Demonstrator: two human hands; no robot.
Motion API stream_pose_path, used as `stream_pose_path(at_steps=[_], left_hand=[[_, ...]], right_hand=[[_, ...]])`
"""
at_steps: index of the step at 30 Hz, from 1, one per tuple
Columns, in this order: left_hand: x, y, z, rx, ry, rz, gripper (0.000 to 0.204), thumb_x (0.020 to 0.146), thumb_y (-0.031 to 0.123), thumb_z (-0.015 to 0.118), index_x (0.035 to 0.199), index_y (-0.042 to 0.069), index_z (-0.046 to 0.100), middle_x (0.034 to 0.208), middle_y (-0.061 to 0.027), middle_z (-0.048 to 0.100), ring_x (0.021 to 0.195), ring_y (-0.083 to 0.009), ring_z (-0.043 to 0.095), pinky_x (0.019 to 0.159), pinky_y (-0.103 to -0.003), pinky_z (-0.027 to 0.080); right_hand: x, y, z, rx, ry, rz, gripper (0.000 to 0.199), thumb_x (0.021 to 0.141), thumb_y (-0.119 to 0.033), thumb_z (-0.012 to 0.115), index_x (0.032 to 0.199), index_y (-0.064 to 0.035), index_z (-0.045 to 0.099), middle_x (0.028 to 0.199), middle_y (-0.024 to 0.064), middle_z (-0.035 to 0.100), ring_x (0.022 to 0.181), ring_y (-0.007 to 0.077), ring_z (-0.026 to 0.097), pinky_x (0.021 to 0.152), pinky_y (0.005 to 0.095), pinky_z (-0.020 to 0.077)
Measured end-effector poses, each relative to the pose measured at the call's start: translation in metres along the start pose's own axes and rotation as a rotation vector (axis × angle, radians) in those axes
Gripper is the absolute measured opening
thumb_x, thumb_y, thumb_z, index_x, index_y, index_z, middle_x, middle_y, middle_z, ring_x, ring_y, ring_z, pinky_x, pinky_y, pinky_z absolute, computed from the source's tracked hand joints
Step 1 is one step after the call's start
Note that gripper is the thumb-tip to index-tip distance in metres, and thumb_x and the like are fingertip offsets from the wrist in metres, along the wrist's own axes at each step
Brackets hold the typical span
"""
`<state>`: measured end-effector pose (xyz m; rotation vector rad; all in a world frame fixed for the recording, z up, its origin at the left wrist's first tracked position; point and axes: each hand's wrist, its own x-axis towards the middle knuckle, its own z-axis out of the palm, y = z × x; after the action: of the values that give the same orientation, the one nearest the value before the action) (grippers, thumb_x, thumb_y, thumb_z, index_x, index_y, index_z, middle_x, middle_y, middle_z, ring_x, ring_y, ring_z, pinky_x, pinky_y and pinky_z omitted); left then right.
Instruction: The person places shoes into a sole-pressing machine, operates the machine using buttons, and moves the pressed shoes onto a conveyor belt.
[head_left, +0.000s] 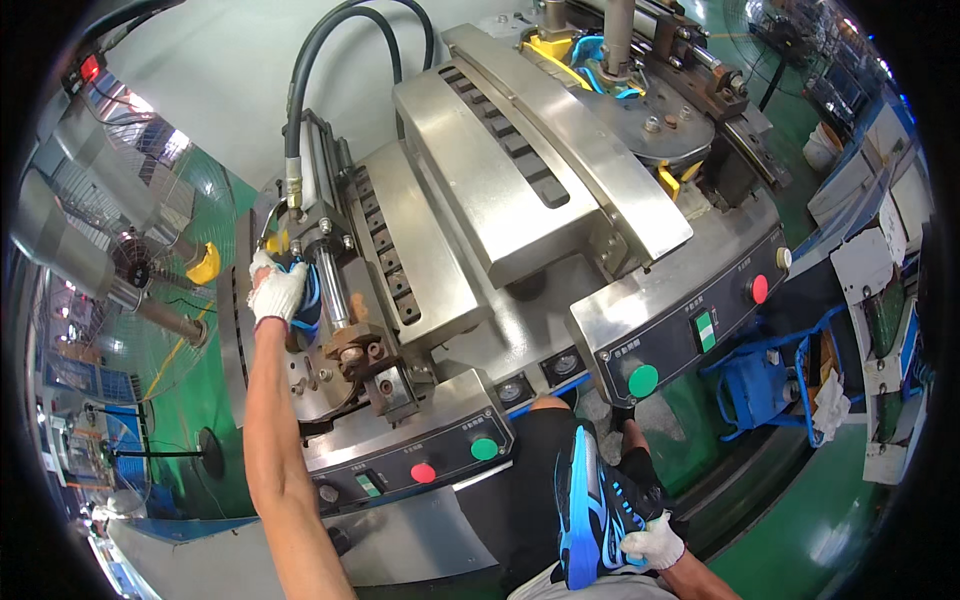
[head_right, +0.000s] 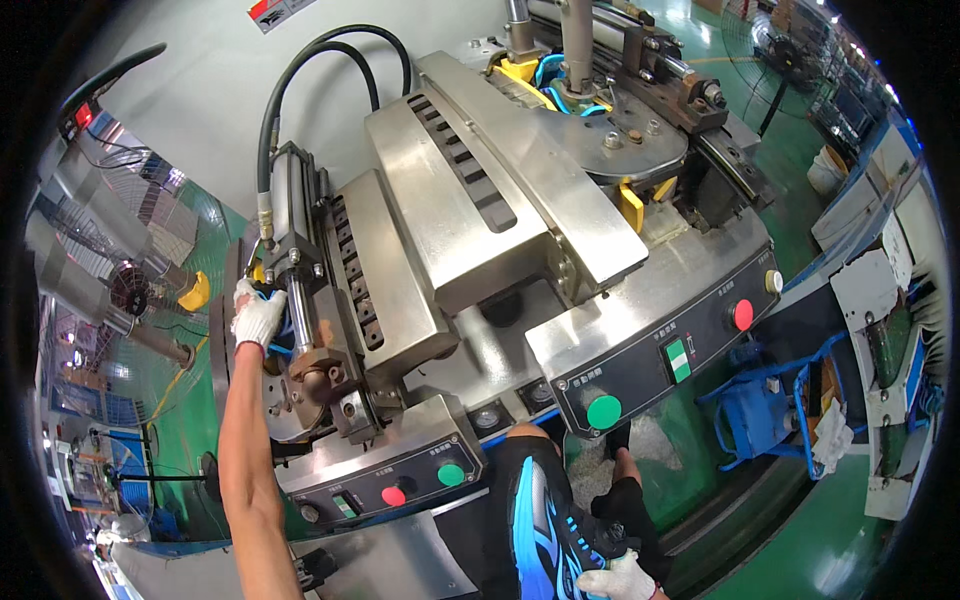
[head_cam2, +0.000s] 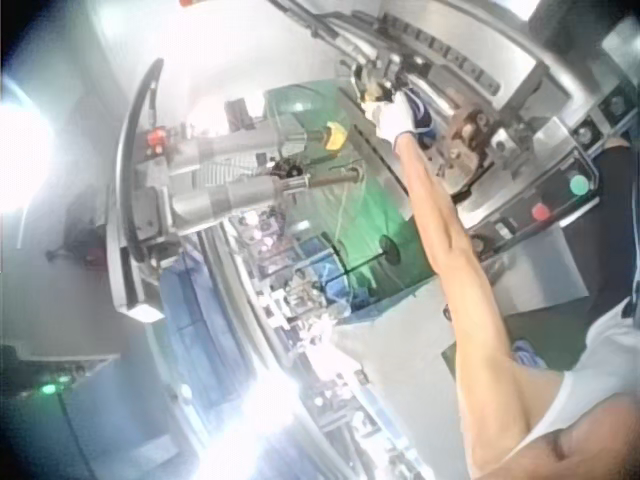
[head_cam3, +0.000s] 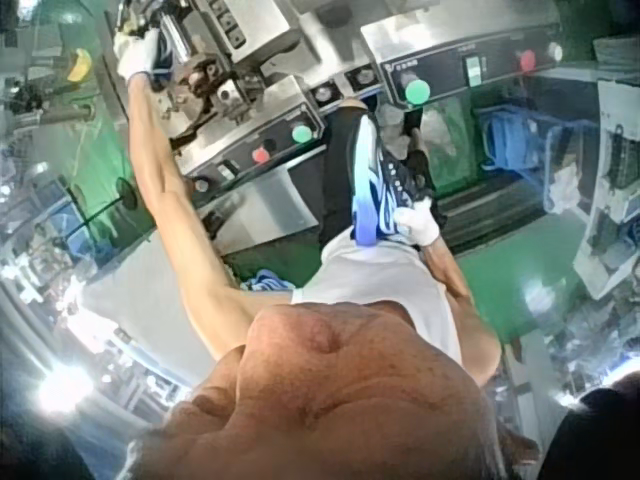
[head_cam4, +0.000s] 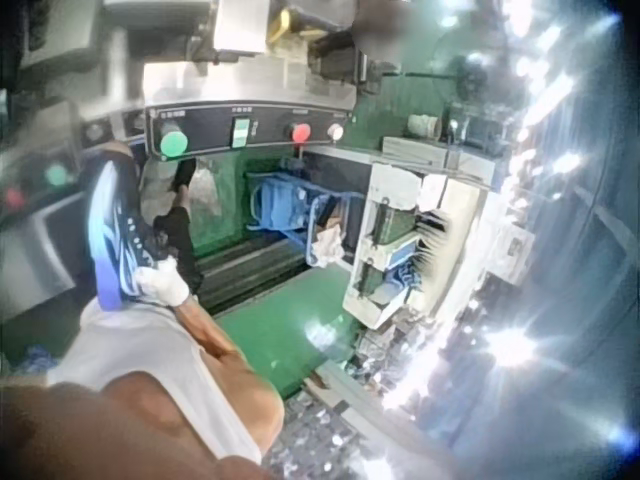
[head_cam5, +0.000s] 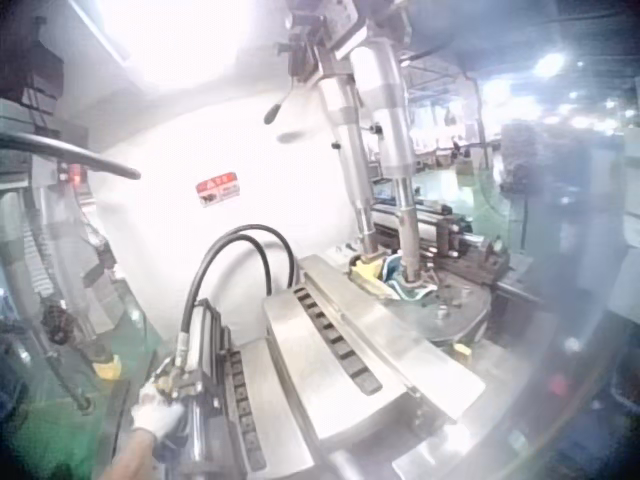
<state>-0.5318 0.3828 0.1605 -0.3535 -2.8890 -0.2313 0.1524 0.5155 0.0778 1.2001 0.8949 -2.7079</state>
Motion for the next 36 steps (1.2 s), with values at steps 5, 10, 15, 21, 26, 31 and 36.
stream_pose_path(at_steps=[5,10,15,21,26,31,36], left_hand=[[-0.028,-0.009,-0.079,-0.288,0.165,0.047,0.075,0.084,0.041,0.080,0.142,0.002,0.054,0.133,-0.0277,0.066,0.125,-0.0416,0.063,0.106,-0.047,0.049],[-0.146,-0.050,-0.162,-0.536,0.424,0.137,0.058,0.087,0.018,0.082,0.135,-0.002,0.057,0.127,-0.0197,0.066,0.113,-0.0266,0.065,0.102,-0.038,0.051],[-0.338,-0.116,-0.181,-0.584,0.402,0.091,0.053,0.080,0.003,0.078,0.129,0.000,0.058,0.127,-0.0174,0.063,0.115,-0.0285,0.064,0.105,-0.040,0.050],[-0.527,-0.192,-0.124,-0.651,0.043,-0.319,0.058,0.068,0.005,0.082,0.120,-0.001,0.056,0.112,-0.0178,0.062,0.101,-0.0322,0.064,0.094,-0.042,0.052],[-0.588,-0.218,-0.082,-0.273,-0.244,-0.509,0.044,0.082,0.021,0.075,0.124,0.013,0.066,0.121,-0.0125,0.068,0.116,-0.0354,0.065,0.100,-0.049,0.052],[-0.611,-0.246,-0.052,-0.329,-0.169,-0.319,0.052,0.077,0.029,0.087,0.122,0.017,0.066,0.122,-0.0104,0.064,0.109,-0.0338,0.067,0.087,-0.052,0.055],[-0.617,-0.258,-0.034,-0.424,-0.132,-0.226,0.053,0.080,0.028,0.085,0.128,0.016,0.065,0.139,-0.0114,0.063,0.120,-0.0326,0.066,0.085,-0.050,0.057]], right_hand=[[-0.002,-0.006,0.018,-0.014,-0.023,-0.073,0.084,0.082,0.009,0.070,0.160,-0.0137,0.045,0.107,0.0079,0.074,0.052,0.0064,0.051,0.042,0.0224,0.0418],[-0.005,-0.028,0.087,-0.034,0.028,-0.239,0.091,0.083,0.007,0.072,0.164,-0.0100,0.036,0.096,0.0059,0.073,0.052,0.0060,0.050,0.043,0.0219,0.0400],[0.017,-0.033,0.112,-0.220,-0.047,-0.184,0.049,0.085,-0.005,0.080,0.132,-0.0049,0.065,0.096,-0.0004,0.071,0.063,0.0085,0.059,0.053,0.0271,0.0479],[0.052,-0.074,0.236,-0.343,-0.135,-0.451,0.033,0.089,-0.003,0.071,0.122,-0.0047,0.070,0.089,0.0005,0.071,0.065,0.0074,0.061,0.055,0.0240,0.0483],[0.137,-0.131,0.381,-0.440,-0.499,-0.507,0.022,0.094,-0.007,0.076,0.115,0.0006,0.073,0.102,0.0058,0.076,0.086,0.0124,0.071,0.071,0.0292,0.0593],[0.234,-0.179,0.497,-0.879,-0.256,-0.374,0.016,0.090,-0.017,0.081,0.098,-0.0050,0.073,0.088,0.0096,0.074,0.072,0.0187,0.070,0.061,0.0357,0.0585],[0.318,-0.176,0.553,-1.494,0.067,-0.613,0.041,0.084,-0.017,0.083,0.116,0.0049,0.072,0.113,0.0169,0.075,0.098,0.0306,0.073,0.083,0.0480,0.0590]])
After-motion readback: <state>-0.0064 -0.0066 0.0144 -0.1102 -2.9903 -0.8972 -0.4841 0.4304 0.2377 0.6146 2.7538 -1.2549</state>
